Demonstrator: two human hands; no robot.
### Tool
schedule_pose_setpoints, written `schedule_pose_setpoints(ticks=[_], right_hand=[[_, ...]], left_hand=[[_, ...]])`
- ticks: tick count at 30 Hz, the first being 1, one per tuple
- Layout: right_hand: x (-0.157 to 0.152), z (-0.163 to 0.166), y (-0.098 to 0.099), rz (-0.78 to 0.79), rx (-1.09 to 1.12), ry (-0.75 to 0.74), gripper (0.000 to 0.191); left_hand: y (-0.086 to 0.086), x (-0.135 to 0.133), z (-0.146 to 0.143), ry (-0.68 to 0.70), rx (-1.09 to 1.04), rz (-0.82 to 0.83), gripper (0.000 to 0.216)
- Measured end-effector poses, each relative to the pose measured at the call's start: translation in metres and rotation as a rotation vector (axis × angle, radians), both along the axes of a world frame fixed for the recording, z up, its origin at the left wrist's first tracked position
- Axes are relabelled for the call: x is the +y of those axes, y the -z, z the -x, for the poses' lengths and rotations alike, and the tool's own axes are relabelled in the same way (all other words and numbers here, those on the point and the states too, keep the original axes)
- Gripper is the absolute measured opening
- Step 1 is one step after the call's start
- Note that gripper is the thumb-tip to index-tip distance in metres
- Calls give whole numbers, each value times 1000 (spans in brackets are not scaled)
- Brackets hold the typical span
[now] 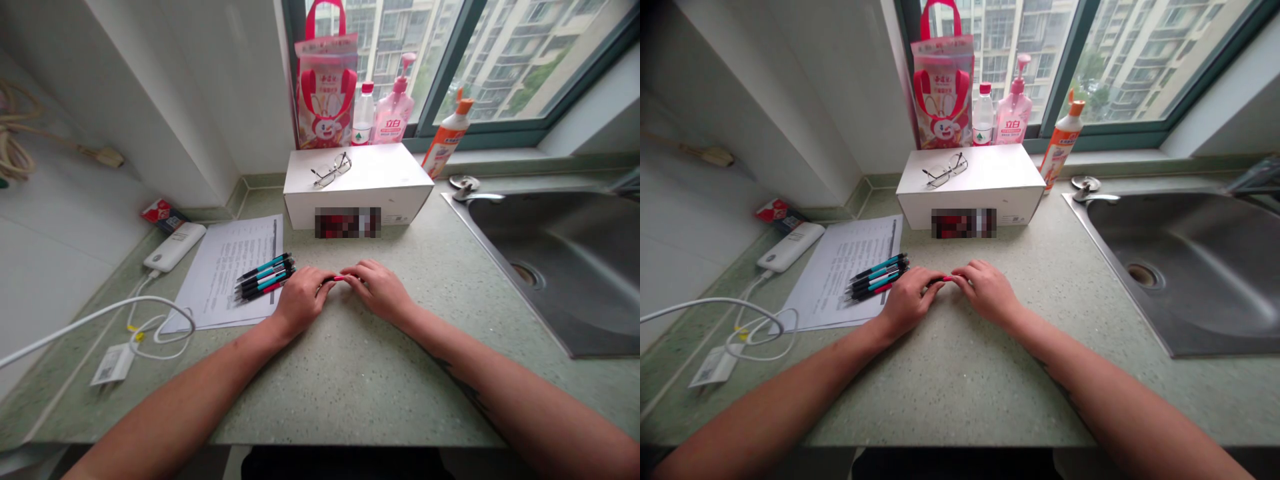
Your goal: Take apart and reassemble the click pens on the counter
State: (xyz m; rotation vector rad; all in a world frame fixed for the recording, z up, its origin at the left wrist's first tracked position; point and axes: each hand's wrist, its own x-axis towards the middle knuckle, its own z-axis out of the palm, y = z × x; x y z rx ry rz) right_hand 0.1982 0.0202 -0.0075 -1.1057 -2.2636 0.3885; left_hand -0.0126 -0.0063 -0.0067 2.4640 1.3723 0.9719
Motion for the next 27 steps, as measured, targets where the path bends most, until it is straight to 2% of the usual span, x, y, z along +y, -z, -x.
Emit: schedule_pose_setpoints(ticks=[7,14,20,23,25,27], right_hand=[[-1,-1,-2,-74,103,-24,18],[-1,-1,-4,35,116,123,25],[-5,1,-6,-16,277,37,15],[-4,3,-5,78,422,92,21],[-1,3,-3,210,557,156,37],[3,3,-2,374,656,172,44]], left_hand=[[1,0,-1,-21,0,15,12],[0,0,0,-41,-32,2,15],[1,0,0,-52,-40,25,13],[0,0,0,-63,-53,21,13],[-1,0,0,-77,-76,16,13],[-2,0,0,-79,-97,13,13]])
